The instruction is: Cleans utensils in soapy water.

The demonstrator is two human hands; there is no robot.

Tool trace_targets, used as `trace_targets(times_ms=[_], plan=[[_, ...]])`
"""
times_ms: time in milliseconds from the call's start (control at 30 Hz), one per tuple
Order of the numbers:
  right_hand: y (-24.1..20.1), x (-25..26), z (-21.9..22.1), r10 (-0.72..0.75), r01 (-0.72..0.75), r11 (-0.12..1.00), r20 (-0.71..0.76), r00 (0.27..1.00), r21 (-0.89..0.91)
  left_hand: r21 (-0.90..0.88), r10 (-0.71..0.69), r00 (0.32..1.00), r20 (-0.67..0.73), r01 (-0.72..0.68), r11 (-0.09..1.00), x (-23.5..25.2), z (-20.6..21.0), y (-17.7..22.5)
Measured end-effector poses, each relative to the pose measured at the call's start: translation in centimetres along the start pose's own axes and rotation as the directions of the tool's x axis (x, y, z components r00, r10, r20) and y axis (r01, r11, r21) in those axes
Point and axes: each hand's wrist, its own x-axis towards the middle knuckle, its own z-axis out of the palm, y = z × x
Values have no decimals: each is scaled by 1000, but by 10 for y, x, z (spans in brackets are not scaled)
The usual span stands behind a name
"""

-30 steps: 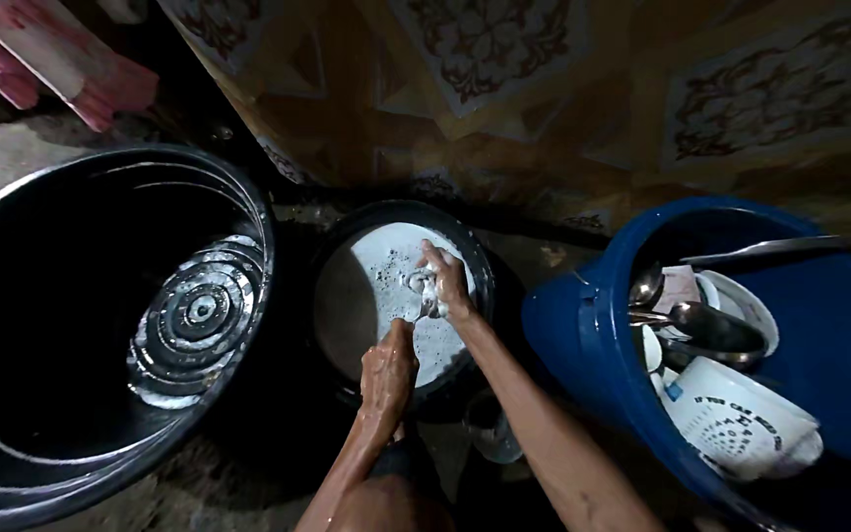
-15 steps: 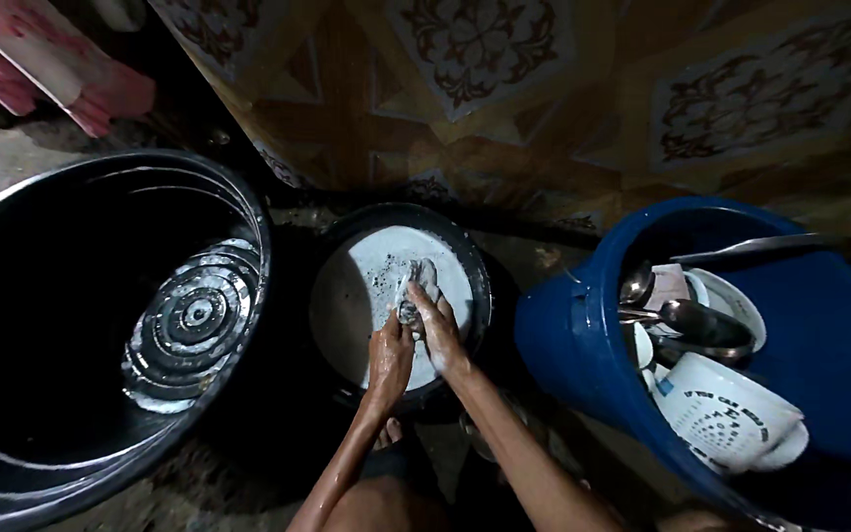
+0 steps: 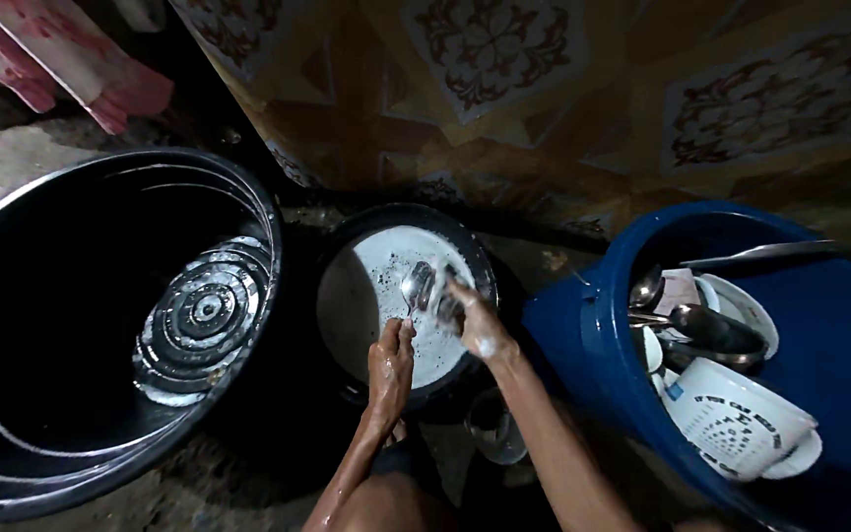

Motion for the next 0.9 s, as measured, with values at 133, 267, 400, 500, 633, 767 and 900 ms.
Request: trace_targets(times_ms=[133,267,400,500,633,767,900], plan=[[15,-9,7,65,-64,998,116,991,-15,52,-30,994,104,24,998,1,-2,2],[5,9,9,18,-18,1000,-49,999,-4,124,-39,992,117,24,992,-2,-4,7],[15,1,17,-56,50,996,-78,995,-75,187,-54,994,96,35,982,0,-3,12],[28,-14,20,-64,64,987,4,998,-145,264,-107,974,201,52,963,7,-7,28],[15,8,6,-107,100,988,-59,992,-115,64,-143,914,380,129,990,5,-11,16],[17,14,7,-57,56,998,-85,995,-17,-111,-162,923,348,212,971,3,-8,17],[30,-6,18,-23,22,999,-38,999,-24,40,-157,930,333,153,987,9,-14,24]])
